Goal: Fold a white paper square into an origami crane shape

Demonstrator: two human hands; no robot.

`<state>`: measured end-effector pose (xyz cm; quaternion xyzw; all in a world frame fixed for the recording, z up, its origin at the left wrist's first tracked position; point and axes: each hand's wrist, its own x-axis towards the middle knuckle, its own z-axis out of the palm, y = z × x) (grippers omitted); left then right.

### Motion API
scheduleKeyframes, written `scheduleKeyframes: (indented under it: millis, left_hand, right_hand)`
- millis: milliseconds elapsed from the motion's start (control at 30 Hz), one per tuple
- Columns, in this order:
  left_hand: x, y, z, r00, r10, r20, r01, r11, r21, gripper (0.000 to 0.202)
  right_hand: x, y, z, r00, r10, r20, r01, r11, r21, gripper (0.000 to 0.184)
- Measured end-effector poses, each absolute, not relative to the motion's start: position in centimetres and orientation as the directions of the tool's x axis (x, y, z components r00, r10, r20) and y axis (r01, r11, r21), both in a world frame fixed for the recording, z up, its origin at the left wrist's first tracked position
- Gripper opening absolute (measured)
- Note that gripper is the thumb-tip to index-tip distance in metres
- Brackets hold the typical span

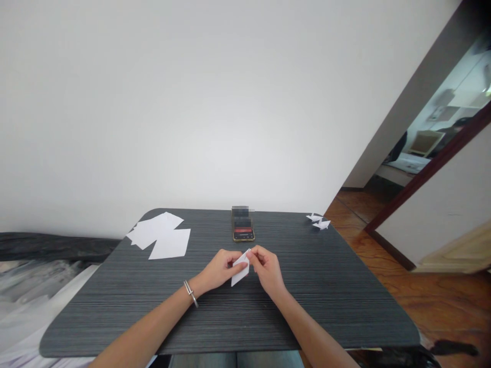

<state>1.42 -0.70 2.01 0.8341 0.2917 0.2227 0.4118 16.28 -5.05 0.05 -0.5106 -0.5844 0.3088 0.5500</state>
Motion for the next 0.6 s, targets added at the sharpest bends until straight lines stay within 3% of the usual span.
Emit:
scheduleKeyframes:
  millis: [600]
  left_hand:
    - [1.38,-0.69,1.98,0.730,0.672,0.128,0.327,-0.507,0.797,0.044]
  right_hand:
    - [16.34,-5.00,0.06,0.112,0.946,0.303,0.229,0.272,-0.935,0.020]
